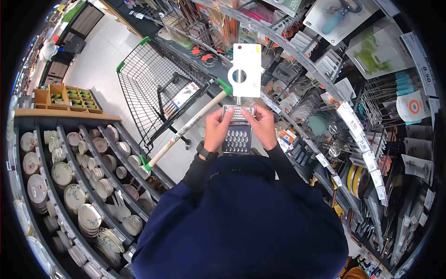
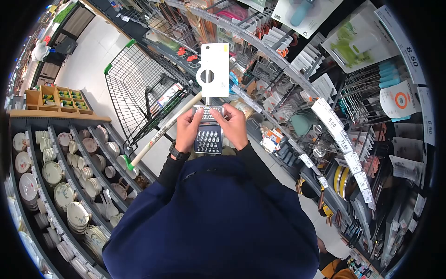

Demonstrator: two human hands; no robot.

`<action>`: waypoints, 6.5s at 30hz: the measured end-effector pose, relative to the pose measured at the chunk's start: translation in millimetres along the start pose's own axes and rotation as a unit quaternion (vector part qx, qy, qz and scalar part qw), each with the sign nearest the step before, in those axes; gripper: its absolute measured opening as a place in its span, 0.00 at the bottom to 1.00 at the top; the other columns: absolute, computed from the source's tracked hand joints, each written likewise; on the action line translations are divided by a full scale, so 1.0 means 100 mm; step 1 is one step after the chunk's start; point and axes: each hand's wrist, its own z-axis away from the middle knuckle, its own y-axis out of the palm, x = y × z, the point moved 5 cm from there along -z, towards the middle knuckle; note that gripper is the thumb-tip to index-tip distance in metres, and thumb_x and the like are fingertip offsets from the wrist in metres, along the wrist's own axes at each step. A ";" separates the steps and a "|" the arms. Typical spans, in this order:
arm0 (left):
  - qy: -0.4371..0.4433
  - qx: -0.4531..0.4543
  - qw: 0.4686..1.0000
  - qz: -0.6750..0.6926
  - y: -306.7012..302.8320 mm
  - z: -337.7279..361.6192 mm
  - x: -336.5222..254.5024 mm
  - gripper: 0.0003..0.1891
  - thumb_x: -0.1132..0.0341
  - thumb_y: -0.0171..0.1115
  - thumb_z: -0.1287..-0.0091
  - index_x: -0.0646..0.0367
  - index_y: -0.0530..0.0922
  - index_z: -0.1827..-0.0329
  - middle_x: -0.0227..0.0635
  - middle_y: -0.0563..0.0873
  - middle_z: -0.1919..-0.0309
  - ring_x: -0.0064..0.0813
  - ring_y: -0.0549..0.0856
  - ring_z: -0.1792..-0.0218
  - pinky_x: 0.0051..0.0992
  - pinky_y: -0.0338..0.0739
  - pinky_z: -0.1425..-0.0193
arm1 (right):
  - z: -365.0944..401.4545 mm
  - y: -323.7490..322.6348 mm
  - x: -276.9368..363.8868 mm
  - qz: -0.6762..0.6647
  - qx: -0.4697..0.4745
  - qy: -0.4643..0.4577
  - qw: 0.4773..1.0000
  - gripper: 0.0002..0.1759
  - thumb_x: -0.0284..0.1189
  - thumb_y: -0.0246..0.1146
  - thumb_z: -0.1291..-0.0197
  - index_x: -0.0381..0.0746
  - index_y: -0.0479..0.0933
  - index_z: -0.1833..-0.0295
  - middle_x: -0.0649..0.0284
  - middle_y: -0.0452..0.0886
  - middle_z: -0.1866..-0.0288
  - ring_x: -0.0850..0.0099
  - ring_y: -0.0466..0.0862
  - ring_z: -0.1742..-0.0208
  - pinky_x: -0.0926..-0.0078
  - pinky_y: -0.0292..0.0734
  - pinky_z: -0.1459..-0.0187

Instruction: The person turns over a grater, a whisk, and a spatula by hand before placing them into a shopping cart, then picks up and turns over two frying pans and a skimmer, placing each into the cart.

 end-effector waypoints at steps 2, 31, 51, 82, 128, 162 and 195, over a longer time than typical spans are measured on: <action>0.009 -0.006 1.000 0.011 0.00 0.01 0.00 0.14 0.64 0.57 0.22 0.69 0.83 0.51 0.32 0.88 0.61 0.14 0.84 0.61 0.19 0.81 0.57 | 0.00 0.02 -0.01 0.007 0.026 -0.008 1.000 0.09 0.27 0.69 0.34 0.34 0.78 0.63 0.72 0.81 0.69 0.89 0.76 0.68 0.86 0.72 0.68; 0.023 0.087 0.996 0.003 0.10 0.07 0.04 0.14 0.69 0.56 0.23 0.68 0.77 0.40 0.33 0.87 0.51 0.17 0.84 0.53 0.20 0.79 0.48 | 0.03 -0.13 0.00 -0.012 -0.022 0.005 1.000 0.11 0.30 0.67 0.31 0.34 0.76 0.64 0.70 0.82 0.68 0.88 0.78 0.66 0.85 0.75 0.65; -0.009 0.019 0.999 0.047 -0.02 0.03 0.09 0.12 0.70 0.62 0.27 0.68 0.81 0.46 0.32 0.89 0.57 0.14 0.85 0.61 0.18 0.80 0.57 | 0.08 0.00 -0.05 -0.075 0.044 0.055 0.995 0.06 0.24 0.66 0.33 0.34 0.78 0.55 0.66 0.85 0.57 0.84 0.82 0.57 0.81 0.78 0.52; -0.073 0.091 0.993 -0.006 0.11 0.30 0.20 0.26 0.74 0.63 0.30 0.69 0.67 0.30 0.41 0.85 0.46 0.21 0.86 0.54 0.21 0.82 0.53 | -0.04 -0.25 -0.05 -0.083 -0.035 0.049 0.995 0.06 0.24 0.66 0.33 0.34 0.79 0.54 0.65 0.86 0.55 0.83 0.83 0.56 0.83 0.77 0.52; -0.005 0.158 0.916 0.368 0.02 0.26 -0.48 0.42 0.34 0.29 0.23 0.59 0.52 0.19 0.49 0.62 0.23 0.45 0.71 0.28 0.44 0.68 0.25 | 0.68 0.90 0.77 0.486 0.142 -0.298 0.809 0.38 0.38 0.63 0.36 0.28 0.63 0.26 0.47 0.61 0.20 0.54 0.58 0.18 0.46 0.50 0.22; 0.125 -0.184 0.972 -0.079 -0.40 0.01 -0.33 0.49 0.66 0.75 0.42 0.66 0.55 0.20 0.44 0.68 0.34 0.35 0.74 0.36 0.35 0.69 0.31 | 0.36 0.82 0.24 0.107 0.138 -0.059 0.983 0.24 0.19 0.63 0.37 0.30 0.71 0.35 0.48 0.81 0.42 0.60 0.85 0.44 0.68 0.86 0.50; 0.164 0.006 0.986 -0.004 -0.33 -0.02 -0.51 0.53 0.78 0.62 0.40 0.63 0.35 0.17 0.47 0.49 0.19 0.37 0.54 0.20 0.34 0.50 0.19 | -0.19 0.53 0.08 -0.183 0.148 0.156 0.959 0.21 0.23 0.55 0.26 0.33 0.67 0.31 0.58 0.83 0.43 0.74 0.85 0.46 0.71 0.85 0.47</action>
